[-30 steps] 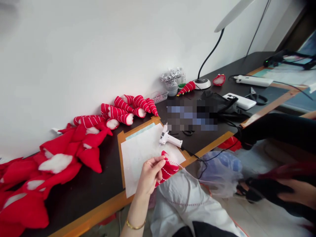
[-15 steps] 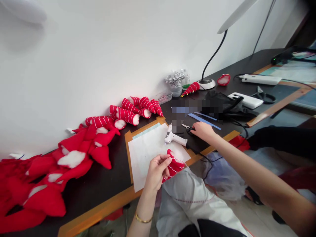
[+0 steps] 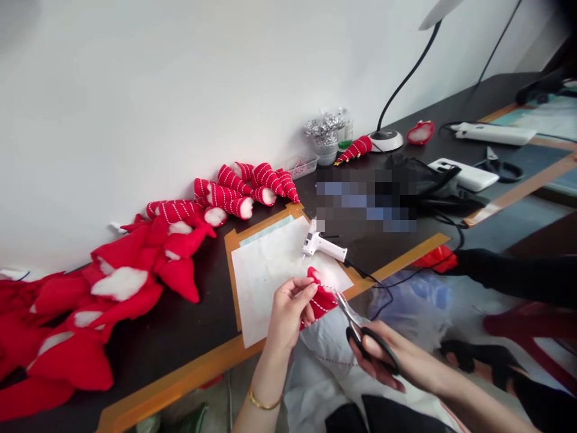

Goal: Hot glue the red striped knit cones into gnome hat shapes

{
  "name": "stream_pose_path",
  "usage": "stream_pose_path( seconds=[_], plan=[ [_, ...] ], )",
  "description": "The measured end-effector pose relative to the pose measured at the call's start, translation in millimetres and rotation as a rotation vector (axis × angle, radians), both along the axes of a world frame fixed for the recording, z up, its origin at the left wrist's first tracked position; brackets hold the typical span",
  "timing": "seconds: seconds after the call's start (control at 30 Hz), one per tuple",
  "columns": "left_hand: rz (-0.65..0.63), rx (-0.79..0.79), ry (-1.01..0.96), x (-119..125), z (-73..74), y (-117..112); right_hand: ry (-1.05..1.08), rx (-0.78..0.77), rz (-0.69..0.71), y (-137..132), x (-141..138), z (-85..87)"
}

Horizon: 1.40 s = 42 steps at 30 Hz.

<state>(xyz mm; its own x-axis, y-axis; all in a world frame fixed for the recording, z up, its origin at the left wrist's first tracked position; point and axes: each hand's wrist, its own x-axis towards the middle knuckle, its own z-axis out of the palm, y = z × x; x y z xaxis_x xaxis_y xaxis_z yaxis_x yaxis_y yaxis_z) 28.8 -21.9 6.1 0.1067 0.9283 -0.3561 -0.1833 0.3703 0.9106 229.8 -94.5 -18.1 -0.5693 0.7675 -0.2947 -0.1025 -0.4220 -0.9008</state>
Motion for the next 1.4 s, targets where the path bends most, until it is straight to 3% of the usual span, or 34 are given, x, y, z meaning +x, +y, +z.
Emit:
stream_pose_path(
  seconds=[0.3, 0.73, 1.03, 1.4],
  plan=[
    [0.017, 0.015, 0.009, 1, 0.5, 0, 0.057, -0.028, -0.006, 10, -5, -18.3],
    [-0.019, 0.014, 0.006, 0, -0.4, -1, 0.056, 0.011, -0.085, 20, -25, -15.7],
    [-0.018, 0.004, -0.001, 0, -1.5, -1, 0.103, -0.085, -0.132, 22, -31, -22.5],
    [0.009, 0.006, -0.01, 0, -1.6, -1, -0.019, 0.027, -0.277, 22, -36, -19.4]
  ],
)
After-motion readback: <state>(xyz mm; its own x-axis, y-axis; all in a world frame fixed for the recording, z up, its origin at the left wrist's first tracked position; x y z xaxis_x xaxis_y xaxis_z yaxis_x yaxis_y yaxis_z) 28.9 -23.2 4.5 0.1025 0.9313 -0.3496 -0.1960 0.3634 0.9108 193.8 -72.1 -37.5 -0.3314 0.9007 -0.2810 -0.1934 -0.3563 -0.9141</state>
